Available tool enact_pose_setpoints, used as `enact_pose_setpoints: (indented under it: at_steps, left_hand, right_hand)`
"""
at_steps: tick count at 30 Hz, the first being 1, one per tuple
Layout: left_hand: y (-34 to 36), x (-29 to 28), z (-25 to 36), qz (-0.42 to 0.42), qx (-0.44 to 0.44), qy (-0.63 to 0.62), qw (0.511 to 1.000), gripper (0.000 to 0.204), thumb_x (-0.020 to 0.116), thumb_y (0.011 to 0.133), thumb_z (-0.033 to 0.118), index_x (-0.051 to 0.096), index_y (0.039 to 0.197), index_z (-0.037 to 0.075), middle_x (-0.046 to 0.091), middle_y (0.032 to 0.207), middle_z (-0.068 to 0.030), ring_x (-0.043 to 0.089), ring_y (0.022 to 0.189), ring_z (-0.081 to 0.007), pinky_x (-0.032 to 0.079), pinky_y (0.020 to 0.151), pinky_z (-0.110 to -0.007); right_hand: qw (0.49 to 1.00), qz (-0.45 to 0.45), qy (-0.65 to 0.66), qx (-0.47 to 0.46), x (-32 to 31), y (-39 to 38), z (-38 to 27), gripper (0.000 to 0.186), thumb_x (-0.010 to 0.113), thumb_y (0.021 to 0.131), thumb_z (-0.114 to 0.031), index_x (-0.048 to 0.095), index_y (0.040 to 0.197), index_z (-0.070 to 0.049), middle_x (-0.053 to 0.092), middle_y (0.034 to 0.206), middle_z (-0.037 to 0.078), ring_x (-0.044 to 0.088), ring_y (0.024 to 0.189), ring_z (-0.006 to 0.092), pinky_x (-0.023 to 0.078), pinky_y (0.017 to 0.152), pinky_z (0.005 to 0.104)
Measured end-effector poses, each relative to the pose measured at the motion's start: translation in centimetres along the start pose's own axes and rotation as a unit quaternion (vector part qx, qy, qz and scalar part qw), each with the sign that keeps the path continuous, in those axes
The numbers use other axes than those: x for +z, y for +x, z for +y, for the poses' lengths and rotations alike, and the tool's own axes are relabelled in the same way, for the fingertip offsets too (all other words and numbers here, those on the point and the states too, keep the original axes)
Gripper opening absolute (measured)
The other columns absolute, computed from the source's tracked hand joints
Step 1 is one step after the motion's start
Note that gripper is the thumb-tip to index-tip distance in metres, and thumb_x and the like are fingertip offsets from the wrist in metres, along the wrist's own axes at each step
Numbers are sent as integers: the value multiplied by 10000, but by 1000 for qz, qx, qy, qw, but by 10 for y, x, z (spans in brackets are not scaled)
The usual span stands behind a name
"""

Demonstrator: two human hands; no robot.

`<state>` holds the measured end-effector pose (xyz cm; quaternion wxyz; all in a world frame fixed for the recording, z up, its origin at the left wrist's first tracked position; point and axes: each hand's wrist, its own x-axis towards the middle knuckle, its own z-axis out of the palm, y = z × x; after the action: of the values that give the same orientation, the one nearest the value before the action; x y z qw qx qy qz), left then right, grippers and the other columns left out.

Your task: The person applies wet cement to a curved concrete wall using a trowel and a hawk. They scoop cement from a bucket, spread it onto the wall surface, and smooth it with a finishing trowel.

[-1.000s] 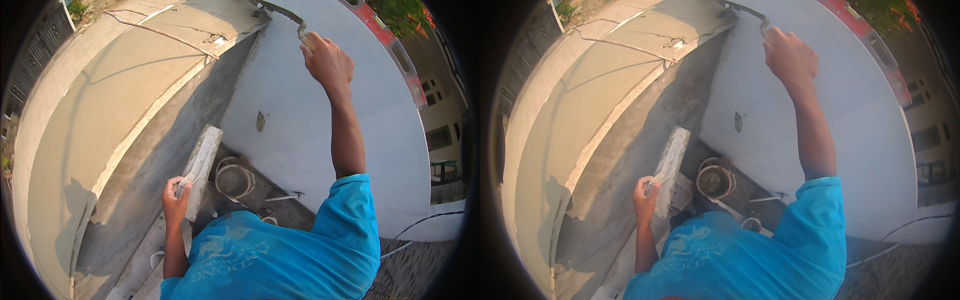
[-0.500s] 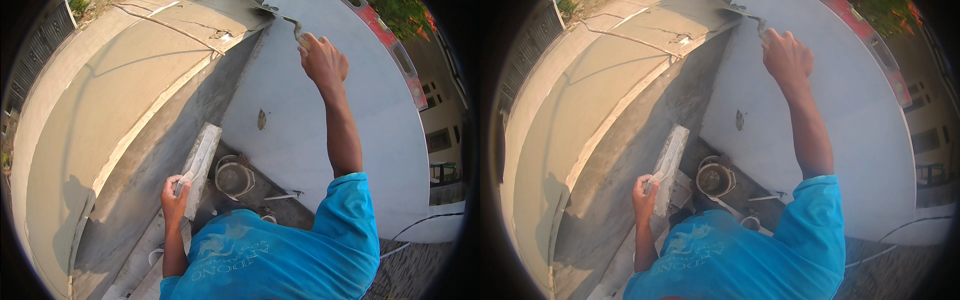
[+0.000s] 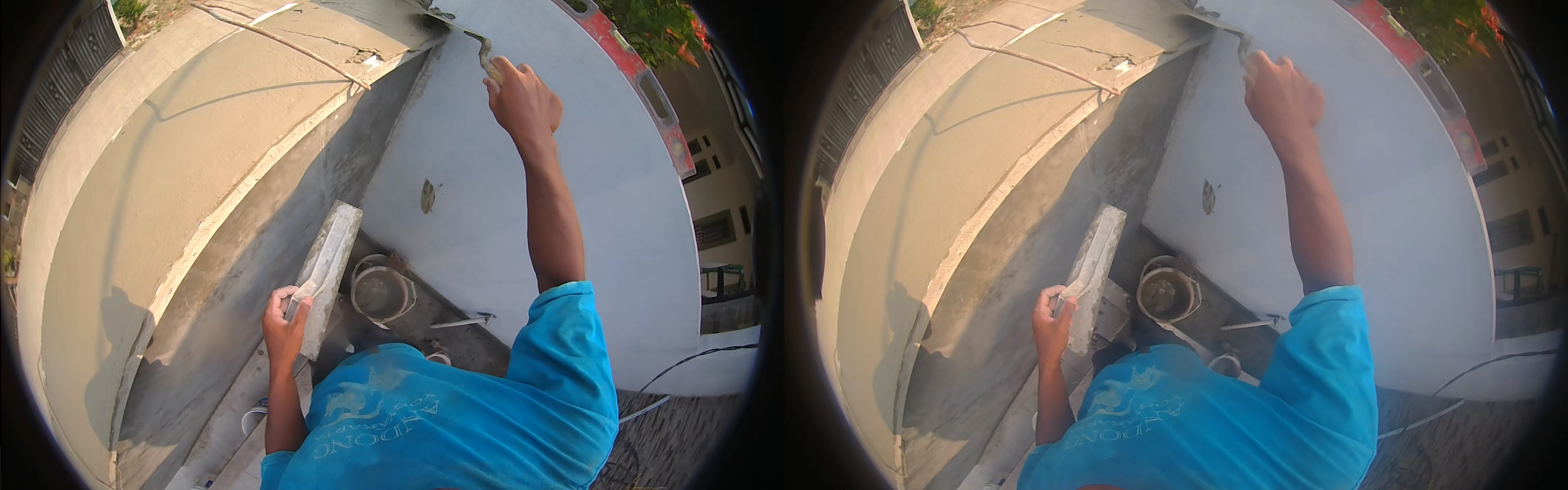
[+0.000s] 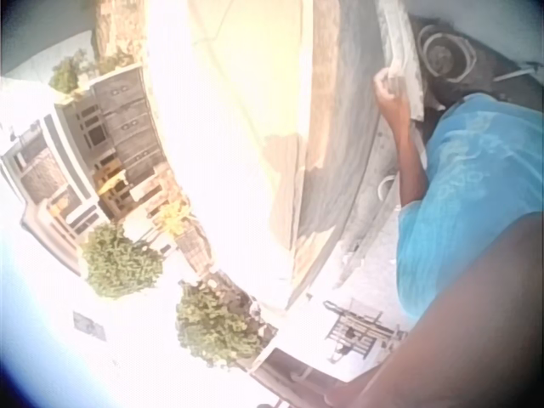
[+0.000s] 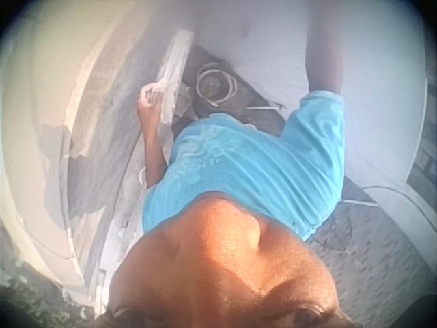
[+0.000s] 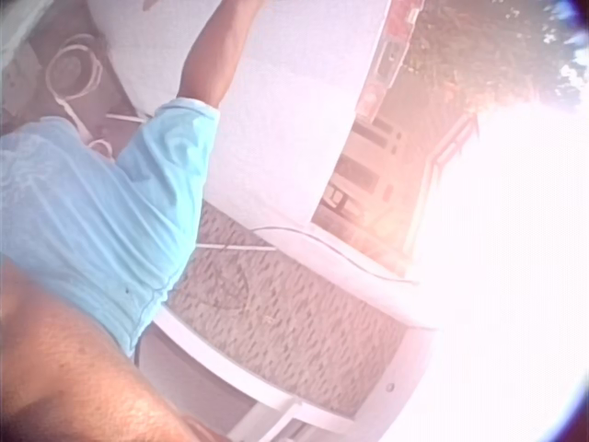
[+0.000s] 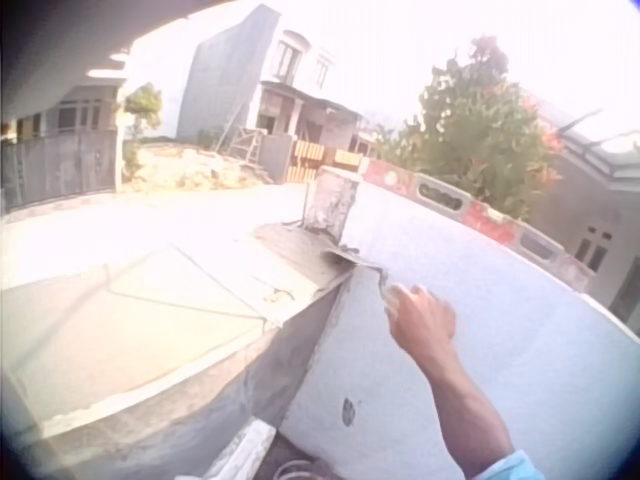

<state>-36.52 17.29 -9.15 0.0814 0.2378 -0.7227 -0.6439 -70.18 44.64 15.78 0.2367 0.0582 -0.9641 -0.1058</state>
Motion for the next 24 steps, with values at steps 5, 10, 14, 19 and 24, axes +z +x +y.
enact_pose_setpoints:
  at_steps: [5, 10, 14, 19, 24]
  left_hand:
    - [-2, 0, 0, 7, -9, 7, 1000, 373, 747, 919, 224, 614, 1198, 16, 700, 1059, -82, 658, 840, -104, 478, 628, -253]
    - [-5, 3, 21, 7, -66, -9, 998, 368, 755, 916, 180, 619, 1186, -30, 697, 1140, -144, 665, 1075, -184, 495, 941, -304]
    - [-7, 3, 11, 19, -58, 10, 998, 373, 750, 921, 187, 616, 1192, -31, 701, 1139, -145, 666, 1071, -184, 498, 931, -300]
    - [-8, 7, 26, 23, -72, -1, 997, 369, 753, 926, 207, 620, 1186, -19, 726, 1049, -119, 654, 969, -141, 498, 875, -281]
    - [-10, 6, 18, 44, -92, 37, 994, 368, 756, 924, 233, 626, 1186, 8, 719, 1015, -79, 635, 898, -111, 492, 811, -263]
  right_hand:
    - [999, 42, -12, 12, 11, 3, -1, 335, 689, 955, -377, 664, 1278, -288, 701, 1036, 21, 724, 955, 228, 560, 719, 417]
    - [990, 140, 23, 21, 20, -1, 12, 277, 711, 929, -346, 653, 1199, -333, 666, 1011, 0, 686, 926, 188, 510, 711, 404]
    - [970, 227, 84, 4, 24, -36, 30, 344, 747, 908, -332, 666, 1240, -360, 657, 982, -14, 676, 861, 181, 510, 687, 382]
    - [934, 204, 289, -44, 49, -119, 54, 352, 789, 887, -212, 699, 1226, -187, 686, 968, 17, 693, 818, 204, 543, 692, 344]
    - [883, 25, 469, -23, 109, -224, 50, 348, 750, 924, -213, 687, 1248, -103, 723, 1016, 80, 723, 908, 265, 565, 773, 380]
